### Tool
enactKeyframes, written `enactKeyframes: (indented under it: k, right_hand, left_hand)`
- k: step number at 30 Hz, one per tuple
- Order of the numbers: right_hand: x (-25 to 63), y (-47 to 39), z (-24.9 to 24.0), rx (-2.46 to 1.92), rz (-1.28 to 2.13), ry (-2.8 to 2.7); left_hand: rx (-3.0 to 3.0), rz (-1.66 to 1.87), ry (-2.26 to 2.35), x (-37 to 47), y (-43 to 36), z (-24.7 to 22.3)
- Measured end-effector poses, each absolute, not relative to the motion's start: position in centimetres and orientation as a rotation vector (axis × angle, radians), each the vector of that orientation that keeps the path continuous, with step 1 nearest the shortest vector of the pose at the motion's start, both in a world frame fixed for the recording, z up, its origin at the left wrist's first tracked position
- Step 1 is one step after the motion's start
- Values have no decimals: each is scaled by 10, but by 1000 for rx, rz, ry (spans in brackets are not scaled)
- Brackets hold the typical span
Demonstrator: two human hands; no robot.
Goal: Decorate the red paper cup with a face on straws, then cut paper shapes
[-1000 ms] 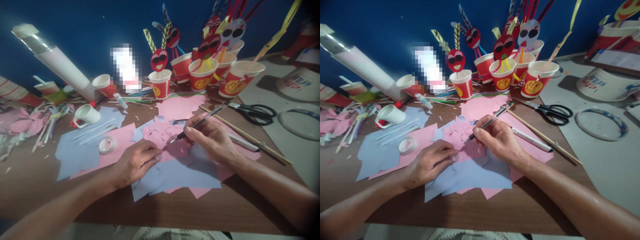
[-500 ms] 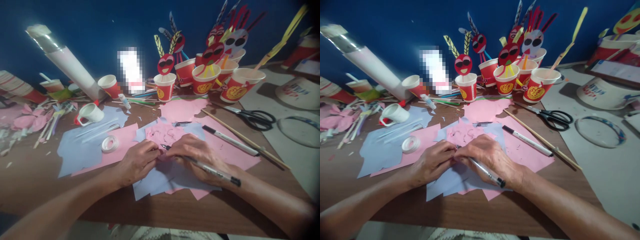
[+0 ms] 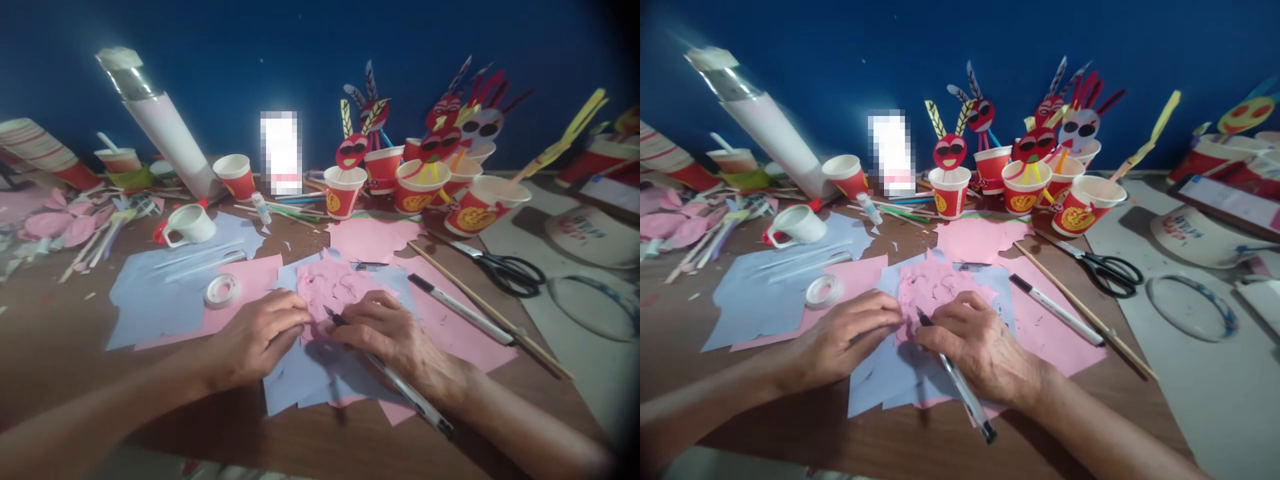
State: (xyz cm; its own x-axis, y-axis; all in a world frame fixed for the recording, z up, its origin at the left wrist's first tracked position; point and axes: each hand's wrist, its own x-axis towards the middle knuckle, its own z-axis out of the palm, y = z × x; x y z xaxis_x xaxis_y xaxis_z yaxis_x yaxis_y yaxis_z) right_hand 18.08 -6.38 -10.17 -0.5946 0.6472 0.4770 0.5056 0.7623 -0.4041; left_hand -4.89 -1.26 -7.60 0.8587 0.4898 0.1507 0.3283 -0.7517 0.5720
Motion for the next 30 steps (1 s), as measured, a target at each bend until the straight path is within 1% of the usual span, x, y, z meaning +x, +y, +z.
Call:
enactKeyframes:
  k: [4, 10, 15, 19, 21, 23, 25, 28, 30]
  right_hand:
    - [182, -64, -109, -844, 340, -2304]
    - [181, -66, -108, -851, 368, -2273]
    - [177, -65, -107, -867, 385, -2240]
    - [179, -65, -101, -873, 471, -2143]
    - [183, -65, -96, -945, 532, -2022]
    - [188, -62, -89, -1054, 648, -1942]
    - [190, -57, -81, -1171, 772, -1909]
    - [183, -44, -67, -1381, 851, -1895]
    - [173, -34, -60, -1471, 867, -1944]
  left_hand:
    - [2560, 303, 697, -50, -28, -66]
    - [2837, 149, 816, -37, -45, -76]
    - [3074, 127, 912, -29, -63, -78]
    - [3155, 131, 1073, -20, -72, -77]
    - [3184, 176, 1064, -17, -73, -81]
    - [3200, 311, 1024, -15, -72, -88]
    - [3142, 414, 1095, -13, -72, -95]
    - [3060, 376, 1220, -10, -73, -99]
    - [3157, 321, 1195, -8, -73, -98]
